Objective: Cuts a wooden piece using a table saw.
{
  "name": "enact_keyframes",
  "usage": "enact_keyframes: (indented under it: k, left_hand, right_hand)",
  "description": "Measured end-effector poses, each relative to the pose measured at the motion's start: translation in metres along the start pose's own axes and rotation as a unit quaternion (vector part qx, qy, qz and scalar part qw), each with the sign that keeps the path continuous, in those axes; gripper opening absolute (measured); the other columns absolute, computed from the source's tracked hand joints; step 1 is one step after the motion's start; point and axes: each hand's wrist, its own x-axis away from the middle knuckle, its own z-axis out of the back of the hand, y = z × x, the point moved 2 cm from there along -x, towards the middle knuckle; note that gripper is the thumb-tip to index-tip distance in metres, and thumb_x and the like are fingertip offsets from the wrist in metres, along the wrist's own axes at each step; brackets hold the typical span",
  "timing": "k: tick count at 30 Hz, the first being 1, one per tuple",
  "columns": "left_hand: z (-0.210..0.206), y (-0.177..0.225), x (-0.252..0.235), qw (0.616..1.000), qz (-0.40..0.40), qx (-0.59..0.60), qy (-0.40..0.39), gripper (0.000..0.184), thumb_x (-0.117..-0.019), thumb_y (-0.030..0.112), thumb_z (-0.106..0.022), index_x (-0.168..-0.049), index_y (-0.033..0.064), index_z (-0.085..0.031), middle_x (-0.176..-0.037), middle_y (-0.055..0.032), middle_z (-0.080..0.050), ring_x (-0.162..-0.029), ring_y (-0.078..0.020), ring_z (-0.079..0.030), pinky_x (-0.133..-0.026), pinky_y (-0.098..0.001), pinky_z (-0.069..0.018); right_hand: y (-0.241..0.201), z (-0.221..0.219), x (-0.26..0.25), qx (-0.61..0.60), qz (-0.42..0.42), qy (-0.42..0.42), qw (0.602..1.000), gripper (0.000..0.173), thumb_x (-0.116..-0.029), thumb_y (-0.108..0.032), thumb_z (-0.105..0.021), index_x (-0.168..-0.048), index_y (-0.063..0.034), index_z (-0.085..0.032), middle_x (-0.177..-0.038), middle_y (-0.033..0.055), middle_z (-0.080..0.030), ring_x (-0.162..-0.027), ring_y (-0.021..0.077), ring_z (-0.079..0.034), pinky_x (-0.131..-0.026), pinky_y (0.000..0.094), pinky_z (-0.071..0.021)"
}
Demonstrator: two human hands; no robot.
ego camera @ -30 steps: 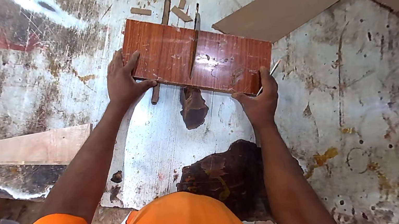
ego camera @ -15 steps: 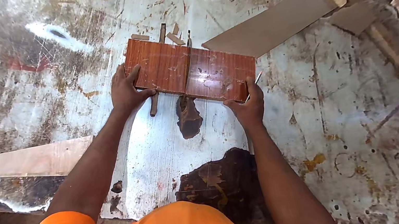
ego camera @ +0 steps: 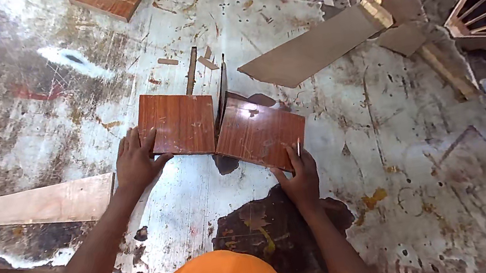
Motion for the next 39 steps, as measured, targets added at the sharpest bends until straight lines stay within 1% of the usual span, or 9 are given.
enact_keyframes:
  k: [6, 10, 14, 17, 23, 28, 32, 35, 39]
  left_hand:
    - [0.021, -0.032, -0.003, 0.997, 0.051, -0.057, 0.000, 0.086, -0.0923, 0.073, -0.054, -0.160, 0.0232, -0.036, -0.165, -0.0232, -0.030, -0.155, -0.0380, -0.023, -0.126, -0.0573, -0.0168]
    - [0.029, -0.003, 0.004, 0.997, 0.053, -0.021, 0.049, 0.065, -0.0986, 0.039, -0.064, -0.148, 0.0003, -0.048, -0.163, -0.0290, -0.028, -0.154, -0.0443, -0.024, -0.124, -0.0619, -0.0190]
    - [-0.012, 0.083, 0.042, 0.992, -0.032, 0.125, -0.002, 0.056, -0.0973, 0.042, -0.065, -0.143, 0.0101, -0.059, -0.150, -0.0114, -0.053, -0.141, -0.0284, -0.048, -0.117, -0.0497, -0.0407]
    - [-0.046, 0.134, 0.044, 0.981, -0.053, 0.183, -0.032, 0.067, -0.0891, 0.049, -0.074, -0.142, 0.0105, -0.060, -0.147, -0.0124, -0.054, -0.141, -0.0312, -0.045, -0.117, -0.0530, -0.0382]
    - [-0.056, 0.140, 0.062, 0.967, -0.107, 0.232, -0.015, 0.057, -0.0852, 0.047, -0.079, -0.130, 0.0140, -0.071, -0.137, -0.0059, -0.060, -0.133, -0.0250, -0.051, -0.112, -0.0478, -0.0428]
    - [-0.058, 0.119, 0.119, 0.959, -0.138, 0.246, -0.008, 0.033, -0.0887, 0.047, -0.076, -0.107, 0.0196, -0.079, -0.124, 0.0065, -0.067, -0.123, -0.0109, -0.058, -0.107, -0.0353, -0.0492]
    - [-0.059, 0.109, 0.134, 0.957, -0.112, 0.268, 0.017, 0.025, -0.0866, 0.040, -0.081, -0.086, 0.0164, -0.073, -0.134, 0.0038, -0.064, -0.134, -0.0132, -0.053, -0.112, -0.0377, -0.0474]
    - [-0.057, 0.104, 0.127, 0.959, -0.085, 0.270, 0.031, 0.027, -0.0857, 0.036, -0.082, -0.097, 0.0143, -0.070, -0.138, 0.0025, -0.063, -0.137, -0.0147, -0.051, -0.114, -0.0382, -0.0460]
    - [-0.051, 0.101, 0.110, 0.958, -0.078, 0.274, 0.028, 0.058, -0.0843, 0.032, -0.084, -0.135, 0.0141, -0.063, -0.132, 0.0014, -0.066, -0.132, -0.0151, -0.055, -0.114, -0.0385, -0.0457]
  right_hand:
    - [0.021, 0.003, 0.059, 0.009, 0.033, 0.035, 0.999, 0.057, -0.0990, -0.045, -0.059, -0.147, -0.0148, -0.057, -0.155, 0.0111, -0.049, -0.141, 0.0268, -0.050, -0.114, 0.0459, -0.0455]
    - [0.025, 0.011, 0.059, -0.007, 0.008, 0.042, 0.999, 0.056, -0.0954, -0.054, -0.062, -0.137, -0.0161, -0.066, -0.148, 0.0095, -0.057, -0.131, 0.0257, -0.059, -0.105, 0.0454, -0.0529]
    - [0.011, 0.008, 0.037, -0.086, -0.052, 0.031, 0.994, 0.091, -0.0810, -0.054, -0.078, -0.154, -0.0115, -0.044, -0.157, 0.0164, -0.044, -0.140, 0.0336, -0.049, -0.110, 0.0536, -0.0470]
    - [0.005, -0.004, 0.025, -0.094, -0.094, 0.011, 0.991, 0.114, -0.0743, -0.060, -0.082, -0.163, -0.0148, -0.027, -0.165, 0.0167, -0.030, -0.147, 0.0348, -0.039, -0.114, 0.0570, -0.0413]
    - [0.006, 0.005, 0.044, -0.106, -0.116, 0.035, 0.987, 0.108, -0.0733, -0.057, -0.084, -0.160, -0.0171, -0.034, -0.161, 0.0136, -0.040, -0.139, 0.0325, -0.050, -0.107, 0.0561, -0.0475]
    - [-0.006, 0.005, 0.096, -0.071, -0.037, 0.023, 0.997, 0.099, -0.0755, -0.070, -0.075, -0.155, -0.0176, -0.046, -0.163, 0.0086, -0.038, -0.151, 0.0293, -0.035, -0.122, 0.0534, -0.0330]
    - [-0.022, -0.005, 0.105, -0.049, -0.018, 0.027, 0.998, 0.093, -0.0750, -0.076, -0.071, -0.149, -0.0225, -0.055, -0.161, 0.0054, -0.043, -0.150, 0.0308, -0.035, -0.123, 0.0557, -0.0285]
    - [-0.037, -0.008, 0.092, -0.041, -0.031, 0.019, 0.998, 0.095, -0.0749, -0.080, -0.067, -0.151, -0.0237, -0.053, -0.163, 0.0043, -0.040, -0.151, 0.0312, -0.033, -0.122, 0.0552, -0.0285]
    - [-0.043, -0.012, 0.079, -0.054, -0.037, 0.022, 0.998, 0.097, -0.0740, -0.078, -0.070, -0.151, -0.0220, -0.053, -0.165, 0.0044, -0.036, -0.152, 0.0307, -0.030, -0.122, 0.0515, -0.0287]
